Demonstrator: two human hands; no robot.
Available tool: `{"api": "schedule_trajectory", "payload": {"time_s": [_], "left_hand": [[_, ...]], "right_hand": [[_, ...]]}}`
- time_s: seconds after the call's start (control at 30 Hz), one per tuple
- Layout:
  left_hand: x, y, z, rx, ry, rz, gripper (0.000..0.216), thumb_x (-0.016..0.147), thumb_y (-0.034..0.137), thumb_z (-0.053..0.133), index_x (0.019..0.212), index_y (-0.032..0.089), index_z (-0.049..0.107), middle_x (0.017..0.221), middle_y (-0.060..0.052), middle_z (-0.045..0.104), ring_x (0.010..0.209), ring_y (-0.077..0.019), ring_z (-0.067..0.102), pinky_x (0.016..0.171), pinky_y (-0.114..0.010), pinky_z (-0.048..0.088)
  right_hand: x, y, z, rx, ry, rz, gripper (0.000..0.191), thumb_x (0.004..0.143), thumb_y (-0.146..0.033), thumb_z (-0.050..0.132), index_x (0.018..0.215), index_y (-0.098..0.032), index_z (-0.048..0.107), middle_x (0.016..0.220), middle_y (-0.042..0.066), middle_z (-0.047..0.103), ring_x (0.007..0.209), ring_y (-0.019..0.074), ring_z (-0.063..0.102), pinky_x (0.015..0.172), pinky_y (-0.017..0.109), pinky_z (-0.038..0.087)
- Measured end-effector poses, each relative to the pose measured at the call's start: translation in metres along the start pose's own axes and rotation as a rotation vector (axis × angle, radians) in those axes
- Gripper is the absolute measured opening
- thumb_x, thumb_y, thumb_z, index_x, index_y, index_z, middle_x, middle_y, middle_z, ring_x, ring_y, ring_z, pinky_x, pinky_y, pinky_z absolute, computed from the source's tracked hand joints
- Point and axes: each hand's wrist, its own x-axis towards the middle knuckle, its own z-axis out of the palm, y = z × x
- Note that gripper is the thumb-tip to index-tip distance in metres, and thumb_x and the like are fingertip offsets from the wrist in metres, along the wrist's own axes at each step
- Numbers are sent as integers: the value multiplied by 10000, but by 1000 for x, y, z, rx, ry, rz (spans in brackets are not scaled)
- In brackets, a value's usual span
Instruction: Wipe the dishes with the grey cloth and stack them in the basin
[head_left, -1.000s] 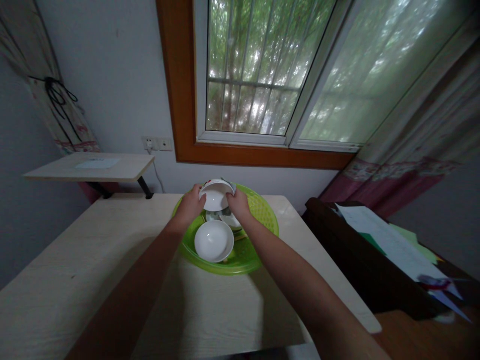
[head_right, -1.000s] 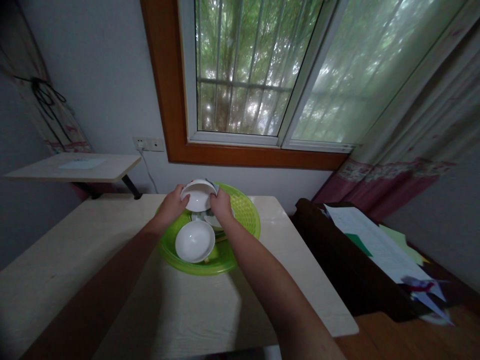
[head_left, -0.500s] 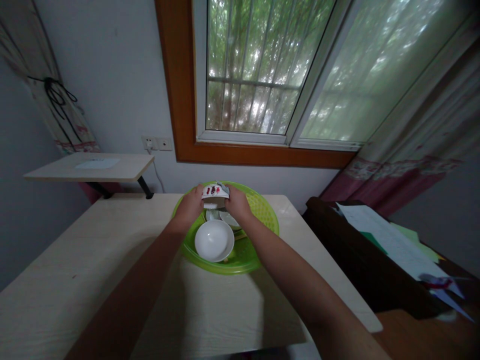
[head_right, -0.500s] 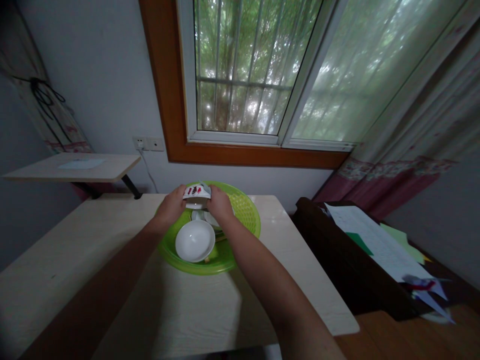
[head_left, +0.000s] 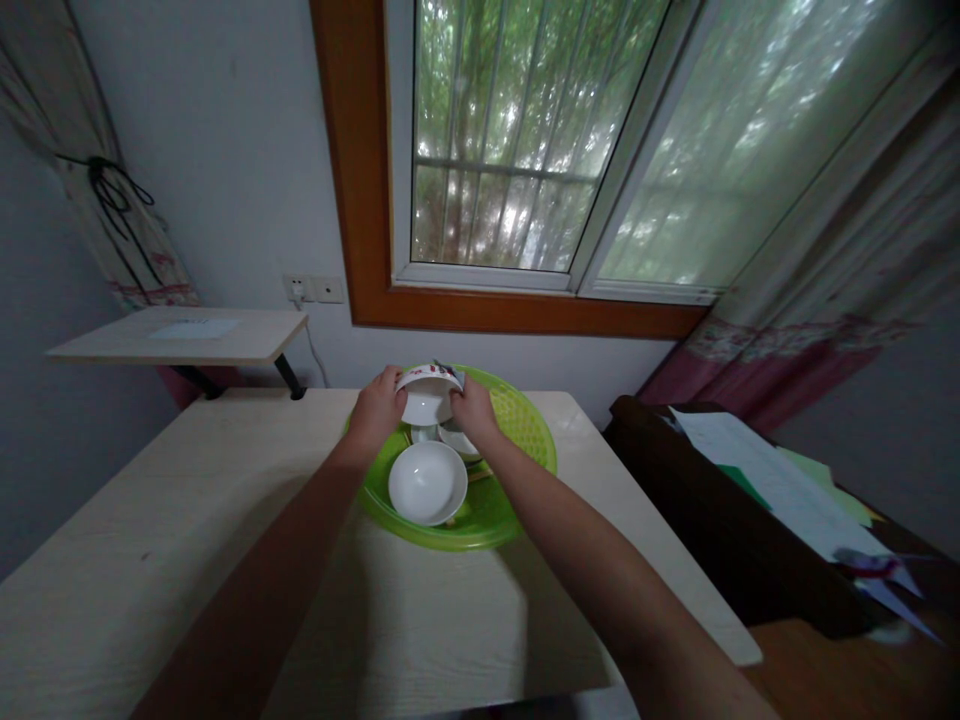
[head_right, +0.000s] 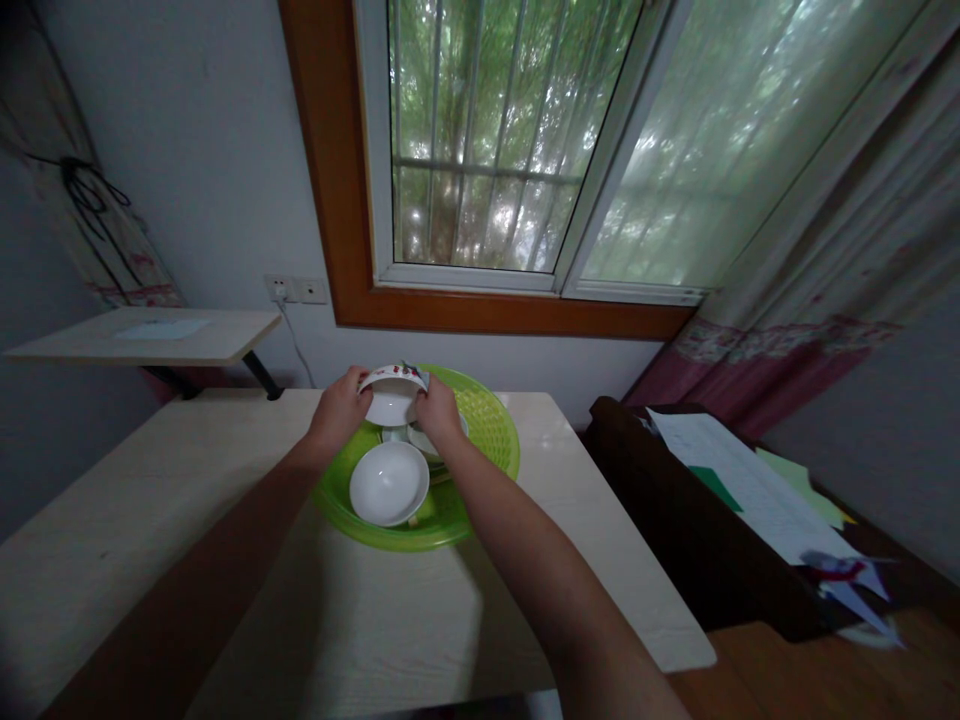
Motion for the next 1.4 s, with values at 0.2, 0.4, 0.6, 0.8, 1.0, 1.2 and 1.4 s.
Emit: {"api": "schedule_trajectory", "payload": {"time_s": [0.2, 0.4, 0.6, 0.8, 1.0, 1.2, 1.4], "left_hand": [[0, -1, 2, -72, -89, -20, 285, 920, 191, 454, 1155, 177, 616, 1020, -130, 724, 925, -240, 672, 835, -329, 479], [-3, 4, -2, -5, -106, -5, 335, 877, 127, 473, 1186, 177, 593, 1054, -151, 713, 956, -268, 669, 847, -354, 477], [-6, 6, -3, 103, -126, 57, 402, 862, 85, 446, 1220, 204, 584, 1179, -152, 692, 1042, -258, 659, 916, -352, 471], [-3, 2, -1, -38, -45, 51, 373, 869, 116, 466, 1198, 208, 617, 1146, -125, 706, 1054, -247, 656, 949, -356, 474], [2, -2, 2, -393, -45, 100, 369, 930, 338, 506, 1258, 198, 601, 1222, -93, 692, 1085, -214, 645, 979, -336, 475], [4, -5, 5, -571, -88, -33, 453, 953, 550, 418, 1157, 197, 615, 1105, -75, 704, 998, -207, 649, 890, -319, 496], [11, -17, 12, -622, -40, -194, 435, 943, 558, 392, 1008, 196, 626, 998, -66, 696, 925, -210, 633, 851, -326, 492]], "right_hand": [[2, 3, -1, -22, -9, 7, 328, 874, -140, 483, 1129, -174, 685, 1057, 94, 745, 1004, 241, 680, 901, 326, 518], [-2, 0, -9, -111, -31, -170, 451, 847, -89, 483, 1273, -157, 614, 1197, 106, 708, 1099, 238, 650, 970, 327, 491], [-8, -11, -20, -280, -106, -249, 534, 867, -138, 525, 1400, -177, 514, 1324, 140, 635, 1101, 270, 645, 956, 370, 501], [-6, -12, -16, -256, -105, -167, 426, 896, -139, 484, 1310, -170, 582, 1216, 124, 691, 1081, 249, 651, 947, 326, 487], [5, 5, -9, -170, -64, 6, 271, 949, -232, 483, 1137, -166, 666, 1075, 91, 736, 999, 222, 675, 879, 285, 500], [7, 13, -5, -85, -10, 14, 348, 994, -430, 478, 1051, -158, 688, 989, 110, 743, 914, 231, 686, 811, 300, 510], [2, 3, -9, 27, 58, -35, 450, 1014, -549, 380, 1010, -201, 664, 939, 83, 728, 903, 224, 675, 823, 310, 498]]}}
